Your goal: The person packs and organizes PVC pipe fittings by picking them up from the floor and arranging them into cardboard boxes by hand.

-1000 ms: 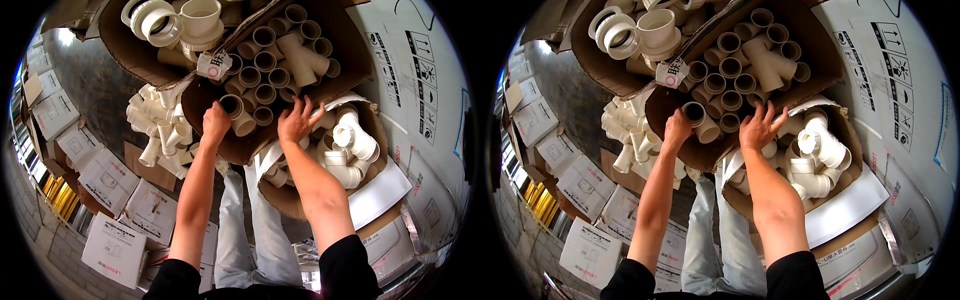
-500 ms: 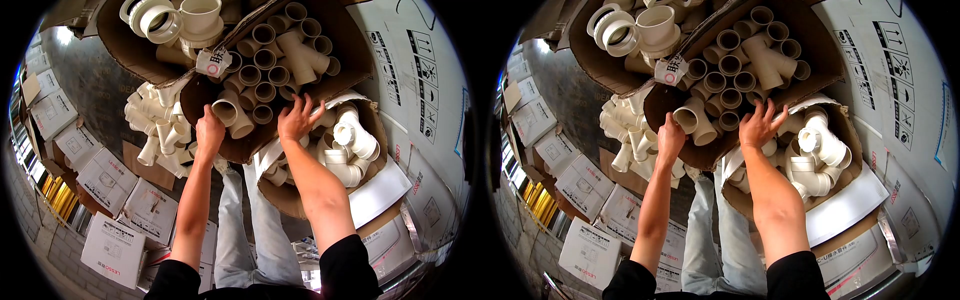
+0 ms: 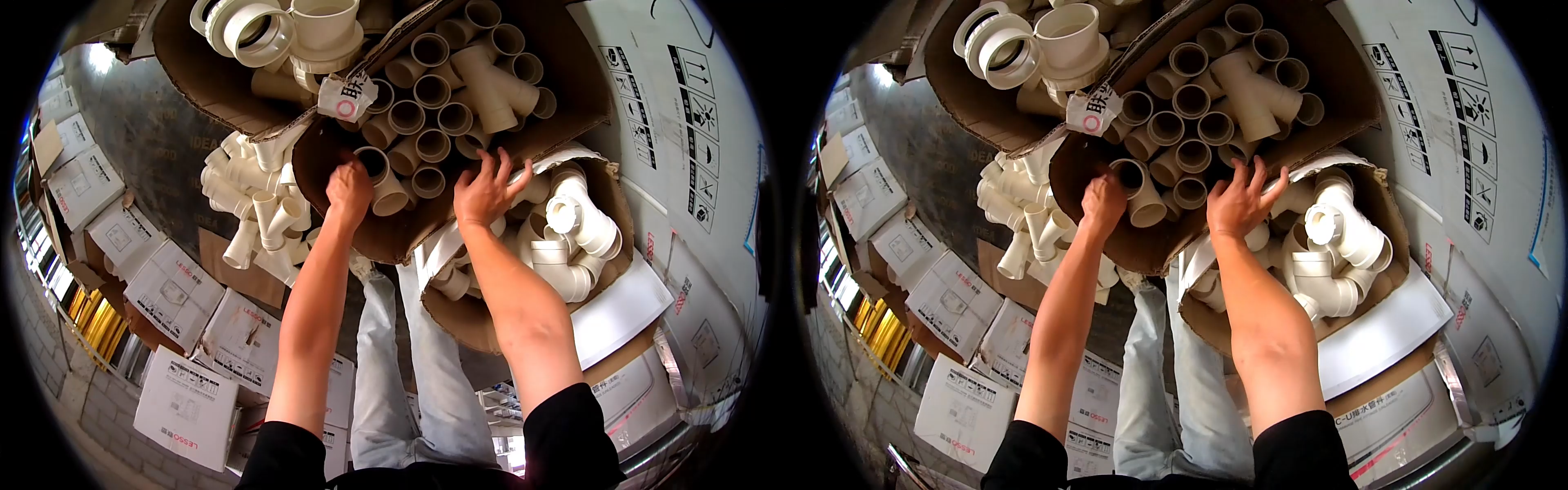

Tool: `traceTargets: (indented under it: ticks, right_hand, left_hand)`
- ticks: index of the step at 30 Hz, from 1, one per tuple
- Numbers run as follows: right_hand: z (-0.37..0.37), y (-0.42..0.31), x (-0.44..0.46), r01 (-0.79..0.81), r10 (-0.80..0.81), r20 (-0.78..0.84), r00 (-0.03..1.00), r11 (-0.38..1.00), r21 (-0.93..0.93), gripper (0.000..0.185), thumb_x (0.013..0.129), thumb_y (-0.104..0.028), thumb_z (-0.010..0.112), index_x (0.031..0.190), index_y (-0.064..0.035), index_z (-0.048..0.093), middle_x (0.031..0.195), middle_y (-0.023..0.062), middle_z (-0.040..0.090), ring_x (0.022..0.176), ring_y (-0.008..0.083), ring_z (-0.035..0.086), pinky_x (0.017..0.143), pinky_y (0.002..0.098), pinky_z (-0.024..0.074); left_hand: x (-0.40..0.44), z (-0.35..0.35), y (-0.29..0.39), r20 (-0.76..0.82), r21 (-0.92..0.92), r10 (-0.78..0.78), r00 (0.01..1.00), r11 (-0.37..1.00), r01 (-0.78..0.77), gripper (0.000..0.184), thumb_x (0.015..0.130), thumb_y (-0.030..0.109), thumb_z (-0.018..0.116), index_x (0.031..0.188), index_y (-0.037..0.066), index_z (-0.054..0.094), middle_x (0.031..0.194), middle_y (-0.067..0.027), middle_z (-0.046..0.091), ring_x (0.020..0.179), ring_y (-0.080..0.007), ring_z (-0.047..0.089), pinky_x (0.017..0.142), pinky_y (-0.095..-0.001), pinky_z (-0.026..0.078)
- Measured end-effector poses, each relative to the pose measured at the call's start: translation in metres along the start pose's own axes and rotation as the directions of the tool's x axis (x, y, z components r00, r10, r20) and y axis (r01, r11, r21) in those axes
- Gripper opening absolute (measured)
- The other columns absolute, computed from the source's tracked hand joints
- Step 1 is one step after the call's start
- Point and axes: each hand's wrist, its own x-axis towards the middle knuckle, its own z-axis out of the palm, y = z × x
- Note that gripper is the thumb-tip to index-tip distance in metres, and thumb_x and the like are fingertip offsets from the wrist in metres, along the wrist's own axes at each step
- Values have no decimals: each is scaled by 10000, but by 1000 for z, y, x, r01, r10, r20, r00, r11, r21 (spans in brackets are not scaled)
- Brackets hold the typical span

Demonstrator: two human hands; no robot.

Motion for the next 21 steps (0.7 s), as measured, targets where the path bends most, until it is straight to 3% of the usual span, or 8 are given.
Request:
traceTargets:
  ticks: [1, 5, 8, 11, 15, 18, 20, 21]
  right_hand:
    - [0, 0, 0, 5, -5, -3, 1000, 1000, -18, 397, 719, -86, 731, 1107, -159, 684, 1376, 46, 532, 1455, 438, 229, 1144, 516, 360]
    - [-1, 0, 0, -1, 1, 5, 1000, 1000, -28, 393, 720, -97, 739, 1105, -161, 686, 1379, 50, 531, 1461, 436, 236, 1120, 518, 398]
    - [0, 1, 0, 14, -15, -12, 1000, 999, -39, 390, 722, -98, 735, 1103, -165, 688, 1376, 46, 534, 1458, 437, 242, 1120, 519, 397]
    - [-1, -1, 0, -3, 3, -2, 1000, 1000, -27, 386, 717, -97, 734, 1093, -173, 690, 1377, 44, 534, 1453, 439, 254, 1119, 520, 398]
    - [1, 2, -1, 16, -17, -32, 999, 999, -42, 384, 708, -91, 734, 1079, -177, 690, 1377, 46, 536, 1449, 443, 262, 1119, 522, 397]
    - [3, 3, 0, 25, -25, -32, 999, 1000, -3, 376, 708, -87, 724, 1075, -161, 696, 1367, 40, 540, 1447, 453, 226, 1137, 528, 365]
    - [3, 1, 2, 23, -23, -27, 999, 1000, -1, 374, 705, -88, 730, 1069, -163, 693, 1371, 45, 539, 1446, 450, 243, 1137, 527, 368]
    - [2, 1, 1, 19, -19, -20, 1000, 1000, 3, 371, 702, -89, 735, 1063, -164, 691, 1375, 51, 538, 1445, 447, 260, 1137, 527, 372]
  left_hand:
    - [2, 6, 0, 1, 0, 1, 1000, 1000, -1, 224, 894, 97, 532, 1064, -41, 583, 873, -270, 705, 849, -459, 694, 756, -517, 576]
    - [1, 14, 12, -26, -3, 10, 1000, 1000, -10, 544, 896, 63, 495, 1393, -135, 400, 877, -277, 709, 823, -441, 703, 734, -509, 589]
    - [-8, 11, 8, 28, -36, -64, 998, 997, 65, 592, 885, 26, 506, 1446, -90, 357, 958, -284, 705, 859, -462, 693, 751, -515, 582]
    - [-17, 34, -18, -102, -233, -22, 995, 973, -2, 673, 865, -4, 547, 1499, -7, 321, 1077, -297, 679, 934, -483, 675, 783, -525, 571]
    - [1, 106, -47, -9, -367, -86, 996, 927, 77, 833, 833, 29, 643, 1552, 80, 225, 1166, -286, 655, 1006, -489, 660, 850, -534, 553]
    - [17, 153, -61, -176, -441, -243, 954, 886, 144, 821, 825, 51, 680, 1529, 75, 259, 1269, -283, 622, 1080, -455, 653, 889, -493, 545]
    - [12, 120, -34, 7, -717, -534, 845, 587, 377, 781, 835, 88, 690, 1504, 31, 291, 1407, -285, 531, 1175, -420, 604, 944, -465, 510]
    - [6, 109, -18, 12, -715, -532, 846, 587, 380, 781, 835, 88, 690, 1504, 31, 291, 1407, -285, 531, 1175, -420, 604, 944, -465, 510]
